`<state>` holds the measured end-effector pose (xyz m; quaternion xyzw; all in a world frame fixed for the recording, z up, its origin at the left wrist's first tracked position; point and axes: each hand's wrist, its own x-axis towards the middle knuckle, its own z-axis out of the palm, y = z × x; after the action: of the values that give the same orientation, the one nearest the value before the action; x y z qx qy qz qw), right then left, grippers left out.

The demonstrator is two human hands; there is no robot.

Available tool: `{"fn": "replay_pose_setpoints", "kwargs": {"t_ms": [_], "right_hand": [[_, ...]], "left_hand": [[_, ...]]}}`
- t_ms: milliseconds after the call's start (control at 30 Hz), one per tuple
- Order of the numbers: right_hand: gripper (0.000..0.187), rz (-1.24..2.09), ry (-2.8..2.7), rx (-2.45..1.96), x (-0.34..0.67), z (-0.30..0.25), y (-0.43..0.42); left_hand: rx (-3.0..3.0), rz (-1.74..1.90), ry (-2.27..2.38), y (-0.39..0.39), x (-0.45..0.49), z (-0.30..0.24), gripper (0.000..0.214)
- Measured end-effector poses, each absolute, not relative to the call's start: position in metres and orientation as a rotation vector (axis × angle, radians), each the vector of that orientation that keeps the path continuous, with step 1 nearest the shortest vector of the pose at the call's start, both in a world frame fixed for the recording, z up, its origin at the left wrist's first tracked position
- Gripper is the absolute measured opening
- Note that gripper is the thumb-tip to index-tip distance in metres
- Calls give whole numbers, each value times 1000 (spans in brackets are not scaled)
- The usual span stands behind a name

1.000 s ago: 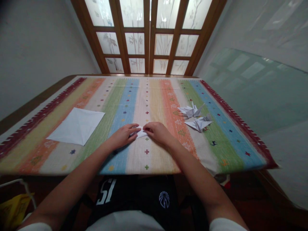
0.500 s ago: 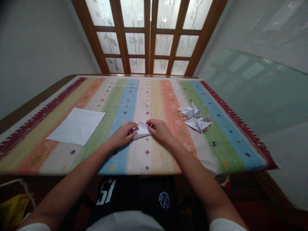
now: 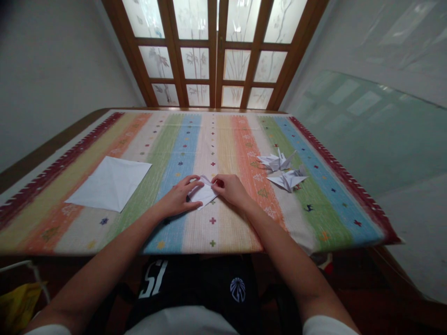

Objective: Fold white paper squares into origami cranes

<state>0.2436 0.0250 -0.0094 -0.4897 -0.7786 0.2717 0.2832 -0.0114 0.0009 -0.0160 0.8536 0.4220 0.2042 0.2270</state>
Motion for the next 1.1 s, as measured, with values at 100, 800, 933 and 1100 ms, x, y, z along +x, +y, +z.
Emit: {"fn": "replay_pose_setpoints", "kwargs": {"t_ms": [100,800,933,1100], "right_hand": [[6,678,-2071,-1321,242,-7,24],[35,1354,-1366,-1027,224,-10,23],[47,1528,-1231,-951,226,-8,22],[49,1632,-1370,-863,225,-13,21]], "left_hand": [[2342,555,1165,1,-11,-15,61],[2465,652,1203,4,-11,-15,105],[2463,661,1221,3,-10,-15,105],[2449,653,1255,3,-9,-15,99]]}}
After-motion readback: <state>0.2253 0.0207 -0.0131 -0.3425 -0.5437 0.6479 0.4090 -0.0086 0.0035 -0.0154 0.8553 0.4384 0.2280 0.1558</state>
